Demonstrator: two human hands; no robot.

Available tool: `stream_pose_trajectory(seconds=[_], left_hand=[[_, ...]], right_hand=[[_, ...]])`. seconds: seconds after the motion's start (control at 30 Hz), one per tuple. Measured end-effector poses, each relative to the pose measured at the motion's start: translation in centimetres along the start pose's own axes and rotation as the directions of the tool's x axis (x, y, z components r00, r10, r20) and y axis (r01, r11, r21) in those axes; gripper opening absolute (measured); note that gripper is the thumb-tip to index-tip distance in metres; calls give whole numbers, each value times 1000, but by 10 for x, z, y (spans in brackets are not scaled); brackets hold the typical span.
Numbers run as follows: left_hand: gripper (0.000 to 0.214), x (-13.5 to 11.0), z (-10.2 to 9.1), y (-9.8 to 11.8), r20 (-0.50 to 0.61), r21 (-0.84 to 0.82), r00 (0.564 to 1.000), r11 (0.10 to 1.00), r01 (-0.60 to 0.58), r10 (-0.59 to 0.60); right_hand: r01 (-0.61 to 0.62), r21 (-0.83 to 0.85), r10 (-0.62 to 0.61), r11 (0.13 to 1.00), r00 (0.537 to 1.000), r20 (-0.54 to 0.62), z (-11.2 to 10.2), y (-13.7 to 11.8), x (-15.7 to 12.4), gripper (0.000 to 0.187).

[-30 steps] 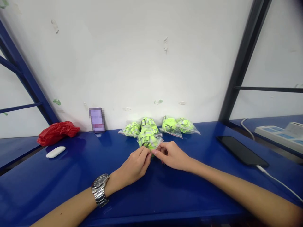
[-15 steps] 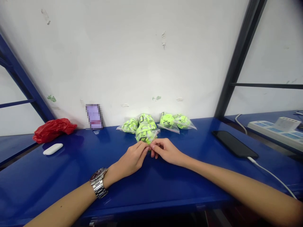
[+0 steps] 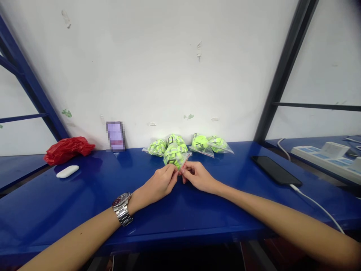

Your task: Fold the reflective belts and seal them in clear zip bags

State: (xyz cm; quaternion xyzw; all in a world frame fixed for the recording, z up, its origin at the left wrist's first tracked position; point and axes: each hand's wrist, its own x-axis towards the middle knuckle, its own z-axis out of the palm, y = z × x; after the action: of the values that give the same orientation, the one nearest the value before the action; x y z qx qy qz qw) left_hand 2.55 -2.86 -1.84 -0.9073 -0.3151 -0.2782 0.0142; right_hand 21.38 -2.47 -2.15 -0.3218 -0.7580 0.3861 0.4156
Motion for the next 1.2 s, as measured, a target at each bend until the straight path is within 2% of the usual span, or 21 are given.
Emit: stream_pose_trajectory(seconds=[0.13,0.23,0.3,0.4,0.47,0.53,0.57,0.63,0.67,0.73,0.77,0.8,0.87,0.93,1.0,1.07,1.1,1.13,1.2], left_hand=[[14,3,-3,-2,-49,222,995,972,-78,91],[15,4,-14,-13,-247,374,966,927,22,77],[17,2,-21,-21,-365,395,929,914,91,66],[18,-4,-25,-24,-377,324,919,946,13,116],[16,-6,-22,-18,-319,236,934,968,-85,159],[14,-7,-17,-12,-235,131,956,980,-149,177],[14,-6,-15,-11,-212,67,965,988,-141,152],[15,-3,-11,-15,-247,-121,968,993,19,-48],[17,-2,-10,-20,-279,-225,940,965,135,-197],[23,0,-9,-34,-292,-400,842,857,323,-454],[27,0,-9,-41,-266,-451,811,811,373,-521],[32,1,-9,-47,-221,-490,798,771,406,-561],[43,1,-7,-55,-108,-560,798,700,444,-592],[52,2,-5,-56,13,-640,802,612,465,-597],[51,3,-3,-53,117,-754,787,461,467,-606],[47,4,-1,-49,166,-840,756,310,444,-633],[46,4,0,-48,163,-867,739,263,424,-654],[46,4,1,-48,142,-880,723,248,404,-676],[45,4,3,-49,76,-886,699,274,375,-711]], right_hand=[[-65,-176,43,982,991,-127,3,-2,3,15],[-121,-324,25,938,958,-286,-6,-2,5,24],[-151,-398,15,905,946,-324,-13,-4,4,29],[-133,-473,-17,871,954,-300,-16,-7,1,25],[-101,-474,-38,875,961,-275,-14,-7,-1,13],[-75,-442,-48,894,964,-260,-13,-2,-2,20],[-64,-407,-50,911,963,-264,-13,3,-1,26],[-54,-266,-26,962,957,-290,-15,13,2,29],[-41,-149,-5,988,954,-300,-16,19,4,32],[-37,133,73,990,960,-270,-18,27,7,37],[-57,265,120,963,966,-228,-18,29,8,39],[-88,374,163,923,972,-172,-18,29,8,41],[-147,516,219,844,973,-79,-17,27,7,40],[-166,588,261,792,962,-79,-16,22,6,39],[-149,617,305,773,940,-155,-15,19,4,44],[-124,613,325,781,917,-229,-14,18,4,47],[-102,595,317,797,910,-268,-13,18,4,47],[-73,566,296,821,902,-313,-12,19,4,46],[5,482,230,876,874,-427,-12,20,5,46]])
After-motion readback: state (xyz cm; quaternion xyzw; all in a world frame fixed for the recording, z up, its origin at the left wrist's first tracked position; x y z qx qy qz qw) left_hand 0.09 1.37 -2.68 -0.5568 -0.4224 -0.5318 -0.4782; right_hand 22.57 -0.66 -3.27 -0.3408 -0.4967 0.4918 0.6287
